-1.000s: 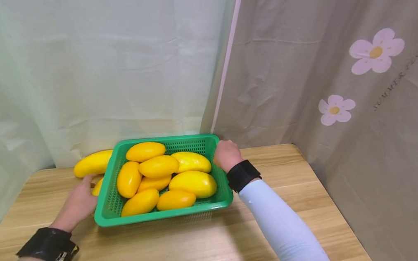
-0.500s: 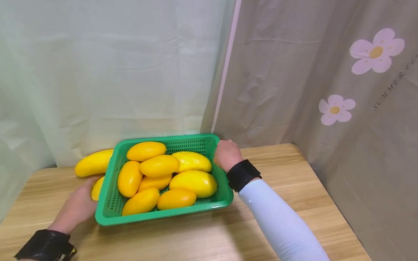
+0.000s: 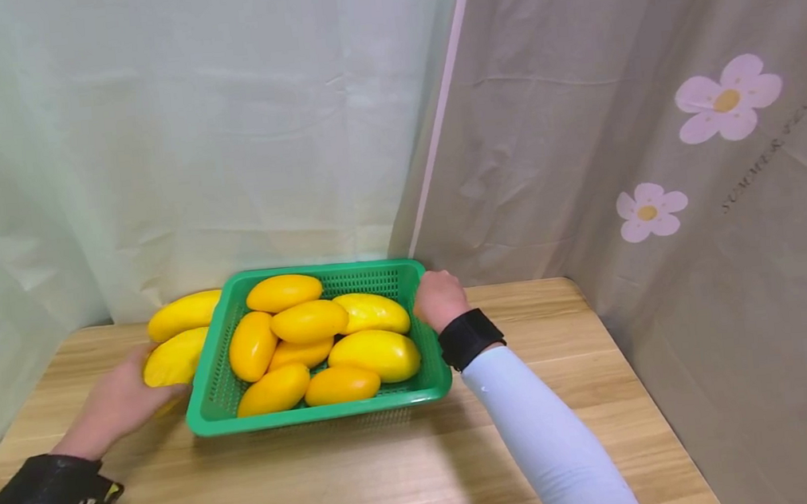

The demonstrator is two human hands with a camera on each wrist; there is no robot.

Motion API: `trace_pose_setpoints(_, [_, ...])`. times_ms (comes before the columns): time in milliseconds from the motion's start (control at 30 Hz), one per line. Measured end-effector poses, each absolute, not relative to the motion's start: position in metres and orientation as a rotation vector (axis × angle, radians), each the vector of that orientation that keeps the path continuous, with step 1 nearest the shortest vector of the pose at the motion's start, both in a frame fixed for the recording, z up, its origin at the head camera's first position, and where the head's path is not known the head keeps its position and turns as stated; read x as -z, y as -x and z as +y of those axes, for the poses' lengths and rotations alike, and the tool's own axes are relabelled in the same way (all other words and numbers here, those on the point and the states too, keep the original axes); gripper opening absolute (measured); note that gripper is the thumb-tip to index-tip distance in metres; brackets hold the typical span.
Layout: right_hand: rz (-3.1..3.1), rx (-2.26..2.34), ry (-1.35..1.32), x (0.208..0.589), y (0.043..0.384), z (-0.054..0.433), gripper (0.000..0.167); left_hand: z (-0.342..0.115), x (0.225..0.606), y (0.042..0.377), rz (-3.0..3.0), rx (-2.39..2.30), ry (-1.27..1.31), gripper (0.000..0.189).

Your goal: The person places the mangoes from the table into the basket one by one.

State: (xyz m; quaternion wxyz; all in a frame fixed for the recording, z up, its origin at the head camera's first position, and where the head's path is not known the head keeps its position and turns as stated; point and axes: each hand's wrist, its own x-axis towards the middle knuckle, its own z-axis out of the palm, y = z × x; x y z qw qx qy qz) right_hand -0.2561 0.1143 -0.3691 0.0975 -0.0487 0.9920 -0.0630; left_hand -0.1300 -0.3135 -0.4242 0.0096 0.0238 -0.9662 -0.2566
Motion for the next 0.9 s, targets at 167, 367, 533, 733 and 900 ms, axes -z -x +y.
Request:
trace_pose_setpoints(167, [2.936,0.191,0.142,0.369,0.256,0.115,0.007,-0.322,0.406,0.131,-2.946,0.781,-0.070,0.072])
trace_pose_setpoints(367, [2.945,0.178,0.155,0.369,0.256,0.115,0.008,-0.320,0.380,0.133,-2.864,0.761,-0.126,0.088])
trace_pose_setpoints(533, [2.947,0.169,0.147,0.369,0.256,0.115,0.008,-0.306,0.361,0.140,-2.798,0.803,-0.113,0.089])
trace_pose_setpoints(733, [2.934,0.206,0.134,0.368,0.256,0.116,0.005,-0.278,0.344,0.155,-2.728,0.890,-0.044,0.088])
trace_pose_setpoints(900, [2.932,0.237,0.130,0.369,0.256,0.116,0.003,-0.251,0.337,0.165,-2.711,0.921,0.023,0.090])
